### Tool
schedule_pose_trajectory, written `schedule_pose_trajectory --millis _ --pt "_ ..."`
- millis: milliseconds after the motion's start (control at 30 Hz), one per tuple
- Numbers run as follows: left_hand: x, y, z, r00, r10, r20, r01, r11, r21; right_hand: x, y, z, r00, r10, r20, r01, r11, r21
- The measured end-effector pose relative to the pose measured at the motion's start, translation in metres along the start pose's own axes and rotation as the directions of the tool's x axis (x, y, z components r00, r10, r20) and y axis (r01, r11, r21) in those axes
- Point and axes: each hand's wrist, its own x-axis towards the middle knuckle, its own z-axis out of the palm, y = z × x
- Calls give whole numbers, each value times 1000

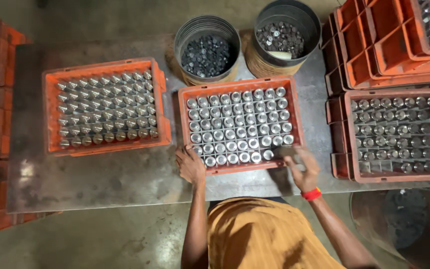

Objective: The person repeatedly picks small metal caps from a bucket and places them into the compartments of an orange crate. The person occasionally moves the crate to a different position on the table. The person also uses a cylindrical tool to press down on the caps in the crate.

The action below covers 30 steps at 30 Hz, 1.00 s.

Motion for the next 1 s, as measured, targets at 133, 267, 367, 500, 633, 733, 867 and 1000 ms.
schedule_pose_trajectory --millis 133,267,367,500,633,733,867,1000 --pt "3 0 -2 1000 -14 1 14 999 -28 0 -8 15 997 -11 72 7 999 53" --pt "1 1 -8 997 -56 57 60 995 -83 -2 -23 39 903 -328 277 272 936 224" --pt "6 -1 -19 991 19 134 1 989 -149 9 -27 54 933 -171 316 139 983 124" --pt "14 -5 -35 929 -30 369 88 986 -142 32 -31 74 990 -103 94 83 977 196" --pt "13 -2 -36 991 69 115 -44 977 -208 45 -40 91 974 -114 197 87 986 140" --pt "11 -3 -35 997 30 73 -14 977 -211 43 -51 104 977 -193 90 172 964 203" --pt "13 -9 -36 996 91 -1 -89 970 -227 34 -55 114 933 -223 283 191 972 136" --pt "17 -8 -34 999 33 36 -24 973 -229 15 -51 103 981 -121 155 85 971 223"
